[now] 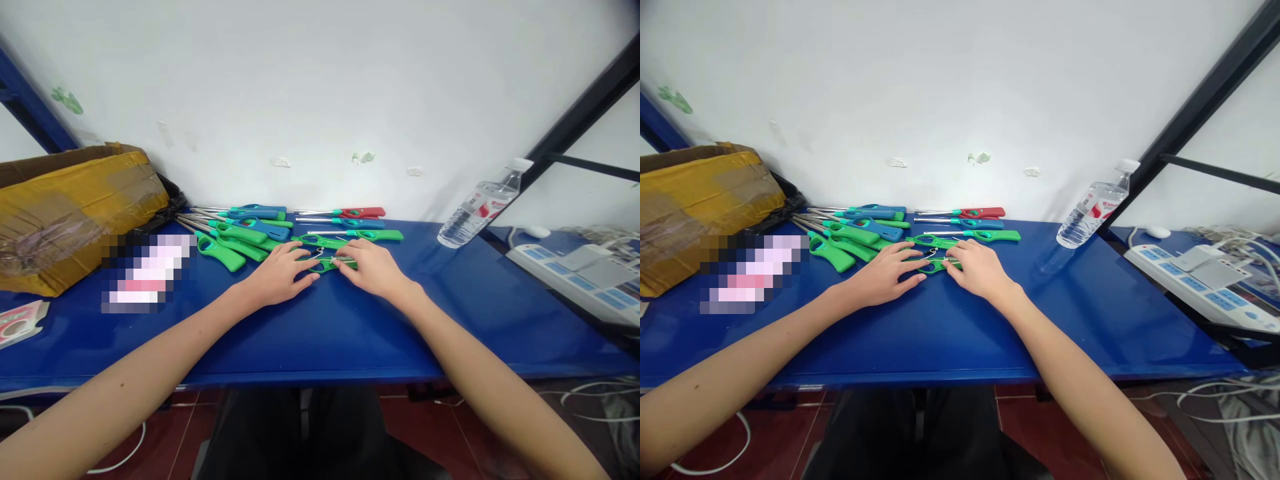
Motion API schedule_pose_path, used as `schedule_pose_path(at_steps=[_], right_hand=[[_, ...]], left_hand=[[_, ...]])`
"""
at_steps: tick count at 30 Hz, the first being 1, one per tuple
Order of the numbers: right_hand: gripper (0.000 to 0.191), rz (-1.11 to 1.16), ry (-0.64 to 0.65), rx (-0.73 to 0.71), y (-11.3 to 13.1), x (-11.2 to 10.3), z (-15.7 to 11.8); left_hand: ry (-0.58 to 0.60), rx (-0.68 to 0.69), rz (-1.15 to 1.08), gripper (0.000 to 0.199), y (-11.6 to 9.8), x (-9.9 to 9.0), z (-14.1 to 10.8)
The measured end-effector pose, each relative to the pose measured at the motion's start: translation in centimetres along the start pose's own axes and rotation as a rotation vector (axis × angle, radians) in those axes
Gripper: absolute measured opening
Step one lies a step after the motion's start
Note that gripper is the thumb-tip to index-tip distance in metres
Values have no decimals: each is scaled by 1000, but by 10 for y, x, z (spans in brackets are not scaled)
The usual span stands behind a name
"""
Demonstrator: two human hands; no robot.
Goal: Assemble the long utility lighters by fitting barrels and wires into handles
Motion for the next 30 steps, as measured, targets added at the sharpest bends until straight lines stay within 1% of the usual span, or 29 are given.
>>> schedule_pose_path(at_steps=[4,11,17,21,23,27,30], right_hand=[[28,35,0,-12,0,3,1],[28,75,4,-15,-1,6,1],[27,102,-12,0,-4,5,1],[26,127,-45,-3,-5,4,2],[27,148,-49,-4,-7,6,3],[26,191,-8,-29,-6,12,3],[26,212,7,-61,-3,14,3]], left_hand=[[-2,-6,-49,44,-1,-2,1],[-11,-13,-56,43,-2,-5,1],[-40,-20,-74,43,3,-7,2],[-123,-12,-54,43,9,-20,1],[-151,-15,-38,39,13,-28,0],[-68,16,-17,27,17,-38,-2],[-18,23,-15,25,21,-44,-5]])
Point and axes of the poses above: each hand's wrist, its own z-axis towards the middle knuckle, its own x-axis out of the palm, y = z × x, the point moved 9 cm from there along z, towards the middle knuckle, and after that the axes turned 12 degrees about -z, right-handed, at the moved point
